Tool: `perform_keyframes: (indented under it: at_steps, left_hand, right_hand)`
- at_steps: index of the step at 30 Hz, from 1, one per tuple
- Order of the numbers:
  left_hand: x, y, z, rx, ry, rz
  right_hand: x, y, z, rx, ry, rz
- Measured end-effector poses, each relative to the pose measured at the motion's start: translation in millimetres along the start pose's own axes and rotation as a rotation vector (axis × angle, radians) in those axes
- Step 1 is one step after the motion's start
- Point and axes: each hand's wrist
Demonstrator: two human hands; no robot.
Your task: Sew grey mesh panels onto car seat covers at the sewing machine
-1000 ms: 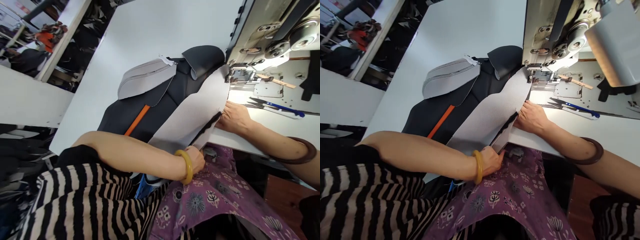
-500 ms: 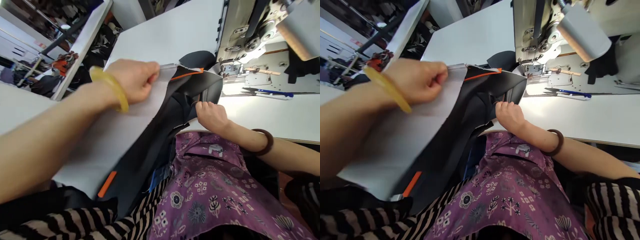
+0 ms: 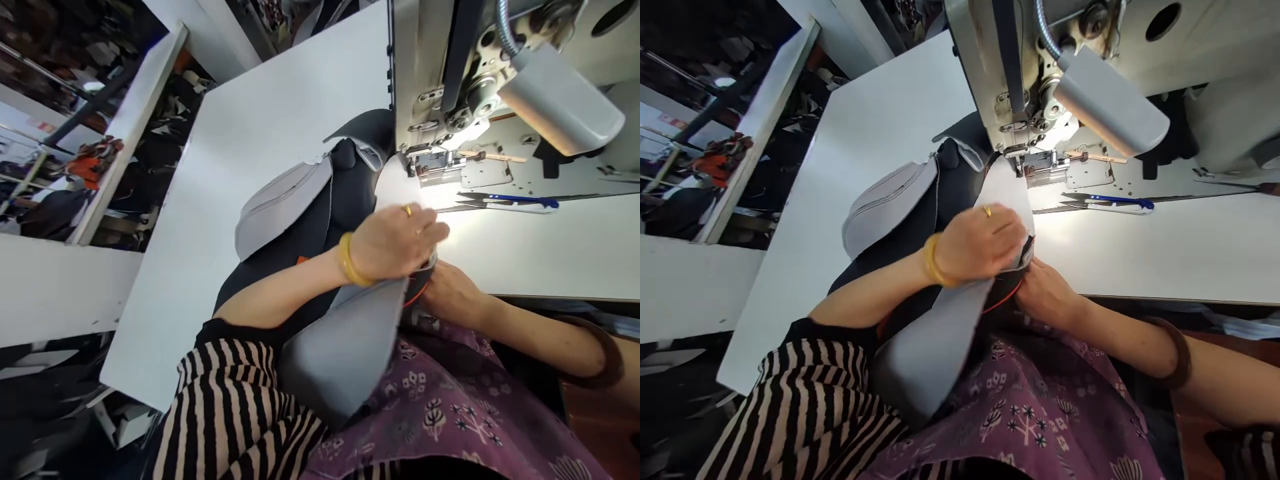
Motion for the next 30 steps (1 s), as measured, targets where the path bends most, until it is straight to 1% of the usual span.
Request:
perform_keyframes:
  at_steps: [1, 2, 4, 6, 9, 13, 17, 22, 27, 30]
  left_hand:
    - [-10, 6.3, 3, 0.029, -0.032, 0.098]
    - [-18, 12.4, 4, 0.010, -0.040, 0.163]
    - [-28, 22.6, 1, -0.066, -0.036, 0.230]
    - [-31, 28.0, -5, -0.123, -0.017, 0.257]
    - [-28, 28.7, -10, -0.121, -0.015, 0.251]
    - [-26, 30.4, -7, -0.088, -0.028, 0.235]
    - [-30, 36.1, -4, -0.044, -0.008, 0.232]
    - [-36, 38.2, -2, 0.011, 0.009, 0.238]
    - [-43, 32.7, 6, -0.020, -0.003, 0.206]
    - [-49, 29.7, 10, -0.015, -0.008, 0.188]
  right_hand:
    - [0, -1, 2, 0.011, -0.024, -0.034]
    - [-1, -2, 3, 0.025, -0.048, -0.073]
    - [-1, -6, 5, 0.056, -0.073, -0.138]
    - [-2, -9, 7, 0.063, -0.058, -0.154]
    - [-3, -14, 7, 0.062, -0.045, -0.152]
    - [-5, -18, 4, 0.087, -0.071, -0.075]
    - [-6, -20, 2, 0.089, -0.049, -0.016]
    - [-2, -24, 7, 0.091, -0.024, -0.013]
    - [9, -26, 12, 0.051, -0.040, -0.023]
    - [15, -25, 15, 0.033, -0.031, -0.025]
Point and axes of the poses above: each hand's wrist, its own z-axis towards the middle knuckle, its own y-axis out of the palm, x = y × z, and after that the axes turned 4 degrees about -x, right-handed
